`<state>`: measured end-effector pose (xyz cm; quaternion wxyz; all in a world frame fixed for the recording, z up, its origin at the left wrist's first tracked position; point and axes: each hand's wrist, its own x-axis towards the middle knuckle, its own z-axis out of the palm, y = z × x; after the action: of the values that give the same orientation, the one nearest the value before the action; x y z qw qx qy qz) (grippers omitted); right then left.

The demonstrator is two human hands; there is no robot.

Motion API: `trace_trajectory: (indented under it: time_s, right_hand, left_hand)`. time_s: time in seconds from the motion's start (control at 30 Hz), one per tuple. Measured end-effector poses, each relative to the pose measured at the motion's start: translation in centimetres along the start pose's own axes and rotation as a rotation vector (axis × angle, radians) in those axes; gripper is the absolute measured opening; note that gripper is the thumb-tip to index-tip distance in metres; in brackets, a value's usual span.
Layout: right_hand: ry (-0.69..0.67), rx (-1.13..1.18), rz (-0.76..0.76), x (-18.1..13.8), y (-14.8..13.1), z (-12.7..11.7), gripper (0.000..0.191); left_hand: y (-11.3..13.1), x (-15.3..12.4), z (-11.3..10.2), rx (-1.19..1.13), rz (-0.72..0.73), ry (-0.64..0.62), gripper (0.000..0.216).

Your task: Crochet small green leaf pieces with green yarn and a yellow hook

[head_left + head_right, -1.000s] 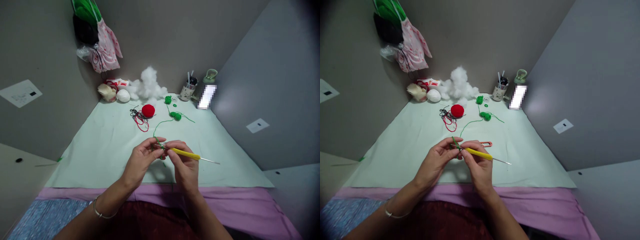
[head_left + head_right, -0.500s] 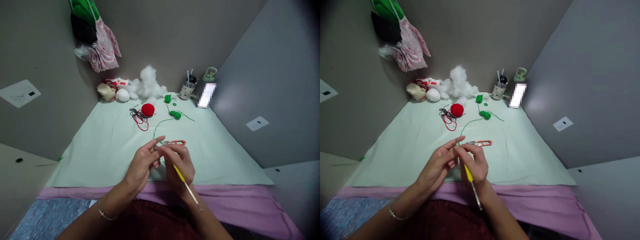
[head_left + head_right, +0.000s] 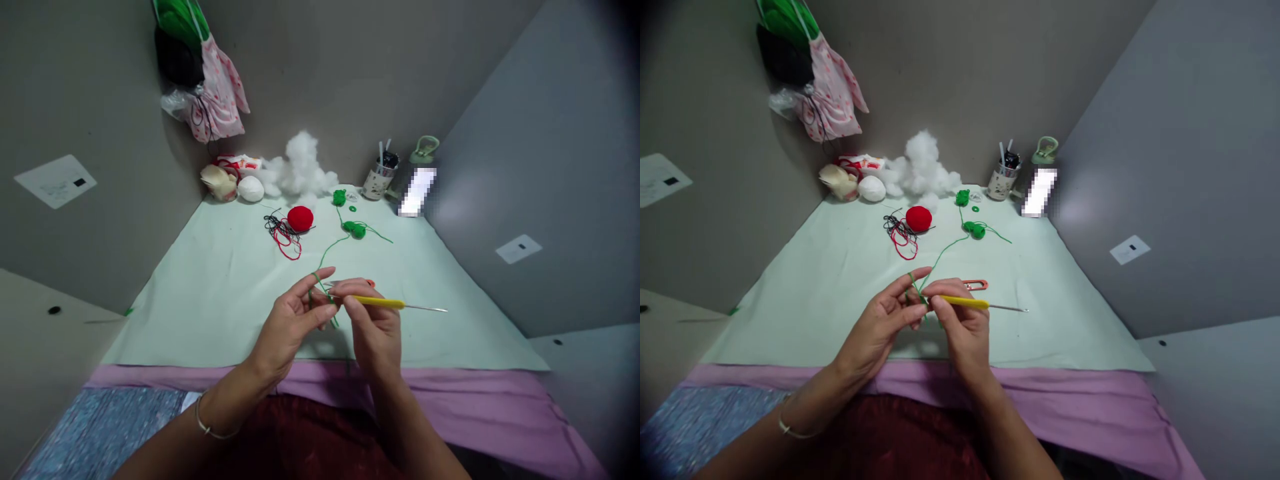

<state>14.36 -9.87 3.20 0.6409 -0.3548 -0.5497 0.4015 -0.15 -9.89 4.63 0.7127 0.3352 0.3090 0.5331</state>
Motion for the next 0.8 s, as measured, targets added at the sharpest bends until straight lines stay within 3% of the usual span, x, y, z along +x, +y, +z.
trace_trajectory:
  time_s: [0.33, 0.43, 0.53, 0.63, 0.7, 0.73, 0.8]
  right_hand:
    - [-0.011, -0.122, -0.089, -0.1, -0.3, -0.1, 0.017]
    - [-0.048, -0.303, -0.243, -0.4, -0.3, 0.0, 0.024]
    - [-0.058, -0.594, -0.505, -0.9, 0.5, 0.2, 0.038]
    - [-0.022, -0.758, -0.666, -1.5, 1.3, 0.3, 0.045]
    - [-0.004, -0.684, -0.610, -1.5, 1.3, 0.2, 0.043]
    - [0.050, -0.588, -0.539, -1.4, 1.1, 0.0, 0.041]
    - [0.029, -0.368, -0.319, -1.0, 0.4, -0.3, 0.031]
  left_hand:
    - [-0.4, 0.2, -0.7, 0.003, -0.035, -0.021, 0.038]
    - [-0.6, 0.2, -0.2, -0.036, -0.033, 0.034, 0.040]
    - [-0.9, 0.1, 0.3, -0.084, -0.026, 0.098, 0.047]
    - [-1.1, 0.1, 0.4, -0.161, -0.087, 0.091, 0.048]
    - [-0.8, 0.2, 0.2, -0.241, -0.178, 0.020, 0.043]
    - [-0.6, 0.3, -0.1, -0.276, -0.218, -0.015, 0.040]
    - [0.0, 0.5, -0.5, -0.312, -0.246, -0.043, 0.036]
